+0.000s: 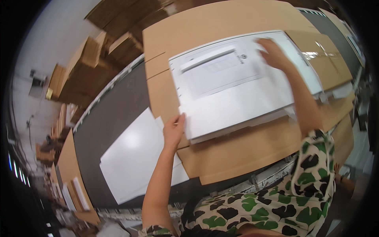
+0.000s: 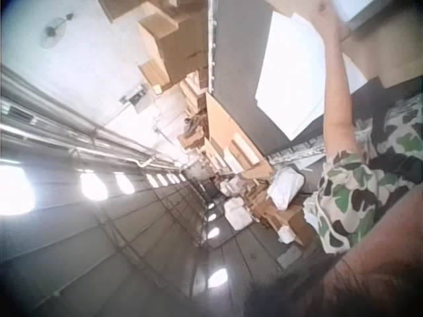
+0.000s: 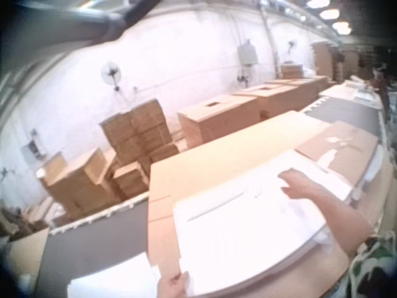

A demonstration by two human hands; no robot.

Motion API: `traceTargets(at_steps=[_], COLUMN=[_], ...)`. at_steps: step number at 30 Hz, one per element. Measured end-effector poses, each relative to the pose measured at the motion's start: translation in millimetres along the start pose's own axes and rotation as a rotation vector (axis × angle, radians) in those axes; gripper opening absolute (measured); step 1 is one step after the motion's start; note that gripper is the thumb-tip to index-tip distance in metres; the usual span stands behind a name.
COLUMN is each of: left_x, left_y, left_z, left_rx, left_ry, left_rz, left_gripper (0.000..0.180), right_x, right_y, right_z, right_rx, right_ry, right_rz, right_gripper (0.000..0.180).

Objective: The person packs white furniture boards and instruction manuals into cardboard boxes at a warehouse workstation, handling the boards one at a time and placing them onto a flat box with protective foam.

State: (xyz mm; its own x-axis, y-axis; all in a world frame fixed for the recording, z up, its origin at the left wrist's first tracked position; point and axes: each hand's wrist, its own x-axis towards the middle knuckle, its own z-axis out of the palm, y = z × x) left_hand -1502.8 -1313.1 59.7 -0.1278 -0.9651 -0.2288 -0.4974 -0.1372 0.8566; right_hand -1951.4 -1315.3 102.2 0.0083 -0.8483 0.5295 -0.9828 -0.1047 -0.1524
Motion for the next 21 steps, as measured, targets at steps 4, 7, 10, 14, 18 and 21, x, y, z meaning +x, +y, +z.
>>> traceTargets(at_steps=[4, 7, 10, 14, 18, 21], left_x=[35, 45, 52, 44, 41, 50], left_y=[-7, 8, 16, 29, 45, 38], left_z=[9, 17, 37, 37, 32, 29], left_rx=[-0.019, 0.041, 0.128, 0.277, 0.205, 0.062], left_ry=[0.067, 0.08, 0.089, 0.052, 0.027, 0.001], left_rz=[0.119, 0.16, 0.287, 0.35, 0.25, 0.208], left_gripper=[0.061, 0.06, 0.059, 0.058, 0.058, 0.056], right_x=[74, 87, 68, 33, -22, -33], right_y=[-78, -99, -71, 53, 160, 171], right_z=[83, 95, 67, 58, -12, -28], right_rx=[0.145, -0.035, 0.174, 0.277, -0.134, -0.026], right_ry=[-0.159, -0.312, -0.16, 0.567, 0.245, -0.027], right_rz=[-0.013, -0.191, -0.115, 0.006, 0.768, 0.827], right_gripper=[0.042, 0.015, 0.012, 0.016, 0.032, 0.027])
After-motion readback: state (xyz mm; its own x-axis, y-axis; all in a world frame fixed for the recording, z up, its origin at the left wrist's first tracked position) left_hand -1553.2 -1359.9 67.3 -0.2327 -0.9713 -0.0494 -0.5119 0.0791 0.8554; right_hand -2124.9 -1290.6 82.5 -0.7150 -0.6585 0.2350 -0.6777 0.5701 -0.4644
